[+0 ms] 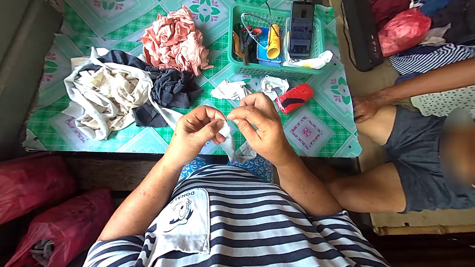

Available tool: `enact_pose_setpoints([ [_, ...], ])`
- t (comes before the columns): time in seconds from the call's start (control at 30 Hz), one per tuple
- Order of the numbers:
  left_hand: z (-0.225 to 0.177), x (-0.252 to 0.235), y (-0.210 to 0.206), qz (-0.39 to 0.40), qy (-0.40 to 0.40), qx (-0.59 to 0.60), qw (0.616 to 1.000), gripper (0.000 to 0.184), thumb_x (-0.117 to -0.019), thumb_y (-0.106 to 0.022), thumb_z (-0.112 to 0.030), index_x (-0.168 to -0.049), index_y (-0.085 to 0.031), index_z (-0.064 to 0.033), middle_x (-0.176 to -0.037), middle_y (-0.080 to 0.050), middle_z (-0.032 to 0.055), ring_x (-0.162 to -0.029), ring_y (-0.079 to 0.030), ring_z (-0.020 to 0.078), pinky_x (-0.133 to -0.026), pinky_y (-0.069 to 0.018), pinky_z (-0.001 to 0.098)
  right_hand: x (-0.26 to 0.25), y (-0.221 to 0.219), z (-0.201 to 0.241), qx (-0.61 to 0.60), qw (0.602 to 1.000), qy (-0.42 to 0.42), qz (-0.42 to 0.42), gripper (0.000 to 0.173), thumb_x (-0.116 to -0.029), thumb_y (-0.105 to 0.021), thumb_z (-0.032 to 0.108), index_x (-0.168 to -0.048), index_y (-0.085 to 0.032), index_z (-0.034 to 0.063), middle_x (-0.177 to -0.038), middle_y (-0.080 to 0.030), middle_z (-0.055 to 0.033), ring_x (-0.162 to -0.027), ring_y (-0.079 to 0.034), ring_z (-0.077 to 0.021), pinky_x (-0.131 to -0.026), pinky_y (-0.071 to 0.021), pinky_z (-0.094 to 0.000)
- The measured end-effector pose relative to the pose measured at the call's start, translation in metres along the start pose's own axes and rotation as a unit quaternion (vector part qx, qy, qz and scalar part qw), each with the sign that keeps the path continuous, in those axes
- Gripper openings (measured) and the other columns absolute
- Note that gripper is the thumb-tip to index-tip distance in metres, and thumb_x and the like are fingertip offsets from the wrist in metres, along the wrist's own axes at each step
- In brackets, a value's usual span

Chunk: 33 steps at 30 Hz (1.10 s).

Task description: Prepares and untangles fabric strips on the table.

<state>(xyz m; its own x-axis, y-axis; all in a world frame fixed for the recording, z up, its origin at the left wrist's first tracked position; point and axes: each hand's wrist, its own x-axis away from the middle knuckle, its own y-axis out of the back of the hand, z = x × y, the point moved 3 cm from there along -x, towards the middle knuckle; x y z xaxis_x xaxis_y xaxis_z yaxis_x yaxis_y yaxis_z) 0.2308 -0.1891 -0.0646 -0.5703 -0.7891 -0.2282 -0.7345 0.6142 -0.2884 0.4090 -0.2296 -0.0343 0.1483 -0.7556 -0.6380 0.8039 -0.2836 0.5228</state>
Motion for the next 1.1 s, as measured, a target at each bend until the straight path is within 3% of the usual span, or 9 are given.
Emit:
enact_pose_setpoints([
  [0.3, 0.001, 0.001, -0.001, 0.006, 0.015, 0.018, 1.000, 0.007, -0.1017, -0.060, -0.009, -0.107, -0.066, -0.0098, -0.086, -0.072, -0.0007, -0.069, -0.070, 0.0073, -0.065, -0.0610, 0.0226, 0.002, -0.002, -0.003, -0.058, 0.998, -0.006, 0.001, 0.012, -0.0963, -0.064, 0.003, -0.100, -0.075, 0.0017, -0.102, -0.061, -0.0123, -0.101, -0.059, -0.0181, -0.090, -0.0506, -0.0293],
  [0.47, 0.005, 0.000, -0.001, -0.017, 0.004, 0.002, 1.000, 0.008, -0.1017, -0.060, -0.007, -0.108, -0.065, -0.0088, -0.086, -0.072, -0.0003, -0.070, -0.070, 0.0079, -0.065, -0.0615, 0.0236, 0.002, -0.008, 0.002, -0.102, 0.995, 0.015, 0.003, 0.019, -0.0949, -0.058, 0.001, -0.109, -0.070, -0.0038, -0.104, -0.068, -0.0129, -0.102, -0.063, -0.0197, -0.091, -0.0542, -0.0333],
  [0.73, 0.007, 0.001, 0.000, -0.022, -0.027, -0.062, 0.997, 0.008, -0.1008, -0.061, -0.005, -0.107, -0.063, -0.0085, -0.087, -0.072, -0.0027, -0.071, -0.070, 0.0062, -0.066, -0.0617, 0.0227, 0.005, -0.019, 0.006, -0.003, 0.999, 0.051, -0.010, 0.012, -0.0981, -0.064, 0.008, -0.101, -0.075, 0.0058, -0.102, -0.062, -0.0137, -0.099, -0.060, -0.0226, -0.088, -0.0491, -0.0380],
  [0.8, 0.005, 0.001, 0.000, -0.024, -0.041, -0.095, 0.994, 0.009, -0.1006, -0.059, -0.004, -0.108, -0.062, -0.0082, -0.085, -0.071, -0.0048, -0.071, -0.069, 0.0045, -0.067, -0.0610, 0.0215, 0.004, -0.018, 0.008, -0.059, 0.997, 0.054, -0.019, 0.011, -0.0992, -0.062, 0.007, -0.100, -0.073, 0.0047, -0.109, -0.062, -0.0144, -0.106, -0.058, -0.0226, -0.094, -0.0482, -0.0367],
  [0.87, 0.004, 0.001, 0.001, -0.031, -0.044, -0.119, 0.991, 0.008, -0.1009, -0.058, -0.005, -0.107, -0.062, -0.0077, -0.085, -0.070, -0.0049, -0.070, -0.069, 0.0043, -0.067, -0.0607, 0.0213, 0.000, -0.008, 0.009, -0.148, 0.988, 0.038, -0.031, 0.010, -0.1017, -0.058, 0.005, -0.103, -0.067, 0.0016, -0.111, -0.068, -0.0122, -0.110, -0.064, -0.0187, -0.096, -0.0523, -0.0352],
  [0.93, 0.003, 0.002, 0.005, -0.036, -0.038, -0.128, 0.990, 0.008, -0.1016, -0.057, -0.006, -0.107, -0.063, -0.0075, -0.085, -0.069, -0.0038, -0.071, -0.068, 0.0050, -0.067, -0.0607, 0.0216, -0.005, 0.013, 0.007, -0.208, 0.977, 0.002, -0.052, 0.011, -0.1059, -0.052, 0.008, -0.109, -0.062, 0.0047, -0.098, -0.069, -0.0033, -0.091, -0.069, -0.0099, -0.081, -0.0601, -0.0287],
  [0.97, 0.002, 0.002, 0.006, -0.036, -0.036, -0.131, 0.990, 0.007, -0.1019, -0.057, -0.006, -0.107, -0.063, -0.0077, -0.085, -0.069, -0.0035, -0.071, -0.068, 0.0051, -0.067, -0.0605, 0.0213, -0.007, 0.024, 0.003, -0.233, 0.970, -0.015, -0.066, 0.013, -0.1074, -0.050, 0.011, -0.113, -0.061, 0.0089, -0.094, -0.067, 0.0010, -0.083, -0.067, -0.0078, -0.074, -0.0598, -0.0275],
  [1.03, 0.003, 0.002, 0.010, -0.037, -0.035, -0.134, 0.990, 0.008, -0.1019, -0.057, -0.006, -0.106, -0.063, -0.0080, -0.084, -0.069, -0.0038, -0.070, -0.068, 0.0049, -0.067, -0.0605, 0.0215, -0.010, 0.045, -0.008, -0.251, 0.962, -0.029, -0.104, 0.015, -0.1072, -0.050, 0.015, -0.115, -0.063, 0.0168, -0.088, -0.065, 0.0077, -0.075, -0.063, -0.0056, -0.070, -0.0584, -0.0284],
  [1.1, 0.005, 0.002, 0.014, -0.039, -0.037, -0.135, 0.989, 0.008, -0.1015, -0.056, -0.006, -0.106, -0.063, -0.0080, -0.084, -0.070, -0.0045, -0.071, -0.068, 0.0045, -0.068, -0.0607, 0.0216, -0.011, 0.064, -0.015, -0.217, 0.965, -0.020, -0.143, 0.016, -0.1069, -0.050, 0.013, -0.116, -0.063, 0.0167, -0.087, -0.063, 0.0094, -0.072, -0.062, -0.0050, -0.069, -0.0577, -0.0282],
])
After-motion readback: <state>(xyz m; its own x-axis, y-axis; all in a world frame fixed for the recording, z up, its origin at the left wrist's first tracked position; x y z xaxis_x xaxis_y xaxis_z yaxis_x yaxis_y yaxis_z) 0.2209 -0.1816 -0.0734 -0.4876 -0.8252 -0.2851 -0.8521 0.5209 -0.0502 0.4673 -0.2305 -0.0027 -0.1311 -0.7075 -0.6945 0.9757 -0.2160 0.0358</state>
